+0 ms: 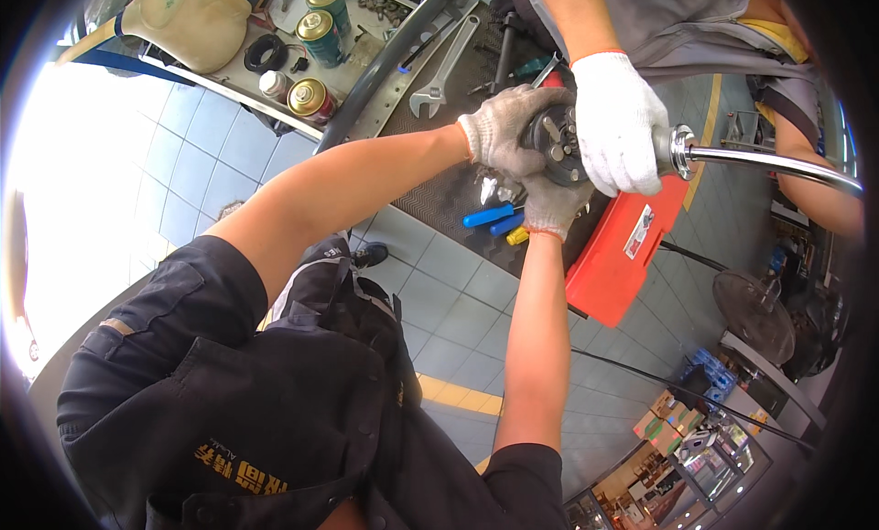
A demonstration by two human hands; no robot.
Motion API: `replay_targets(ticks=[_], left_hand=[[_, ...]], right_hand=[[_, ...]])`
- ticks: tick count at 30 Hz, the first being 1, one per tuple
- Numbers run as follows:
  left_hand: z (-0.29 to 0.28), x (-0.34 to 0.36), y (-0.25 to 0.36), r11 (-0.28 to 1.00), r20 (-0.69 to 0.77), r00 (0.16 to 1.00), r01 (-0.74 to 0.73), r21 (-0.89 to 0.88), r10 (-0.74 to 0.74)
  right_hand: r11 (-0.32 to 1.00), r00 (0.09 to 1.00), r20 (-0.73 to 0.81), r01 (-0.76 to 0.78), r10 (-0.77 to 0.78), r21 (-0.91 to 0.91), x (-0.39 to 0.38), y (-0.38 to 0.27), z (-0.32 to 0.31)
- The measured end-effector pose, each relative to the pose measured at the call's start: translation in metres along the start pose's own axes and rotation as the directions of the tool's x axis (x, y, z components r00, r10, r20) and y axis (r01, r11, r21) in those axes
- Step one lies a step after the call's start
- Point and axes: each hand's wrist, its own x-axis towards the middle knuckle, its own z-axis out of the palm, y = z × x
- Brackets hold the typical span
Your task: The person uses a socket wrench and other hand tools to loosen and remove bolts from a mechanical assembly on a workbench. The person then separates the assembly into two parts and places them on the bench.
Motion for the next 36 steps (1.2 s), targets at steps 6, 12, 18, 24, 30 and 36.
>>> replay_targets(ticks=[6,12,18,24,30,36], left_hand=[[0.005,-0.001,-0.005,1.000,-0.013,1.000,-0.004,-0.018,0.004],[0.010,-0.002,-0.013,0.999,-0.021,0.999,-0.034,0.028,0.034],[0.013,0.000,-0.014,0.999,-0.027,0.999,-0.024,0.036,0.025],[0.011,-0.001,-0.010,0.998,-0.016,1.000,-0.014,0.058,0.015],[0.000,0.001,0.000,0.996,0.052,0.999,-0.007,-0.089,0.011],[0.000,0.004,-0.003,0.996,0.004,0.997,-0.079,-0.049,0.079]], right_hand=[[1.000,1.000,0.022,0.000,0.000,0.027,-0.001,0.006,-0.005],[0.988,0.997,0.074,0.029,-0.019,-0.149,0.003,0.022,-0.020],[0.972,0.999,-0.029,0.032,-0.040,-0.235,0.004,0.035,-0.024],[0.985,0.997,-0.052,0.042,-0.052,-0.169,0.005,0.038,-0.023],[0.992,0.999,-0.022,0.044,-0.047,-0.117,0.008,0.013,-0.013],[0.985,0.996,-0.082,-0.036,0.022,-0.171,0.005,-0.008,0.000]])
